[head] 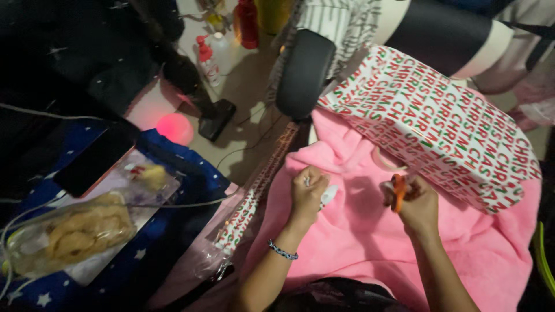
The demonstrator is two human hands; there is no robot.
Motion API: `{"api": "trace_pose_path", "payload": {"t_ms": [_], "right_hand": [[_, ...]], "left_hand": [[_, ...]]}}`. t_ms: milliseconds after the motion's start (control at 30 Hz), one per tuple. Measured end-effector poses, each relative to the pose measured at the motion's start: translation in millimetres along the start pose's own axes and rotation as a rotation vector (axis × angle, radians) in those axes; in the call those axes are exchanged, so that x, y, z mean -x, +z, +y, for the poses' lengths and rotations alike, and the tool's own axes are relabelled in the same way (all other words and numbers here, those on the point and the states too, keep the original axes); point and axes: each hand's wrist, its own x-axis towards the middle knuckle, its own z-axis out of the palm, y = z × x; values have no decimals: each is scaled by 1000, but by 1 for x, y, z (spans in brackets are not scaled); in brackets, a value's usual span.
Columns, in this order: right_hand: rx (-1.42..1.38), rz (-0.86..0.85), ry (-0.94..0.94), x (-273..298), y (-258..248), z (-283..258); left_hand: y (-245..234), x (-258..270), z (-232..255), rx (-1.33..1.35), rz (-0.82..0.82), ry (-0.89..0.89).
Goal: The person wraps a rectangular gift using Christmas-themed wrapping paper. They fold the paper around the item, secure it with tape, and trim the excess with scissors. The wrapped gift is then placed on a pink blanket on their lap.
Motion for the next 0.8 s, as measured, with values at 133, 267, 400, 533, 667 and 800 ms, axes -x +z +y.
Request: {"api": "trace_pose_path", "payload": {"t_ms": [133,267,400,533,667,800], "right_hand": [[63,46,-149,28,8,-13],[89,-6,-185,22,2,-17],[-177,19,77,27,-12,-10],[-234,90,112,47,-31,-8],[-426,194,157,74,-95,-9],[-330,478,93,117,-185,8]], "left_hand": [[45,17,15,10,-323,144],[75,30,42,-245,-439,553],[88,35,49,-423,-411,701],[118,35,35,-415,-497,752],[169,37,10,-292,-521,631],[240,32,-26,-12,-727,54]]}}
